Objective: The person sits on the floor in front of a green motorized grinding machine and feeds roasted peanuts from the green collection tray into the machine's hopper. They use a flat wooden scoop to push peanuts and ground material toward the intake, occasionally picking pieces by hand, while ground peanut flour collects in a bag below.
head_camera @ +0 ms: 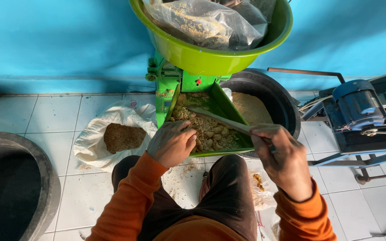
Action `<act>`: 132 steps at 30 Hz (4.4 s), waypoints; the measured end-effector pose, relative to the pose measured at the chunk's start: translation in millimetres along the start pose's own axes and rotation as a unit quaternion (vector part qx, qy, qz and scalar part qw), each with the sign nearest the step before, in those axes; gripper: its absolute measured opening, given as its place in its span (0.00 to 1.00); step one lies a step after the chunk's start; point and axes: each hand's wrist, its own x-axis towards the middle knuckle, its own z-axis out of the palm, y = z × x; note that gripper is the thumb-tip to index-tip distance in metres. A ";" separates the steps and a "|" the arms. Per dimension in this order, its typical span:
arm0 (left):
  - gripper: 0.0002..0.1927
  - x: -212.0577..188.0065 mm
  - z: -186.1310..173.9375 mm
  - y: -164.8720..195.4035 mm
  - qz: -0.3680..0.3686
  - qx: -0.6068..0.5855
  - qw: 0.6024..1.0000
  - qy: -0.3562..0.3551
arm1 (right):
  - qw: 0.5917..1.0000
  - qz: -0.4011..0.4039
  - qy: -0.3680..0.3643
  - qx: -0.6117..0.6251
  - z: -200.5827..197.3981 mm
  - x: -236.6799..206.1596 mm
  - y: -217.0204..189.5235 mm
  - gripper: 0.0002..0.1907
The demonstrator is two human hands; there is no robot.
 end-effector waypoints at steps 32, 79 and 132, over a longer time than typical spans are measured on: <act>0.11 2.5 4.1 -0.7 -0.003 0.009 0.999 -0.032 | 0.994 -0.039 0.032 -0.097 41.2 -20.9 22.4 0.05; 0.11 23.9 24.8 -1.4 -0.022 0.102 0.994 -0.033 | 0.996 -0.019 0.010 -0.081 -30.5 -38.4 30.5 0.11; 0.36 -6.4 35.4 -14.5 -0.138 0.129 0.976 -0.112 | 0.994 0.010 0.102 0.042 75.9 -30.6 5.2 0.10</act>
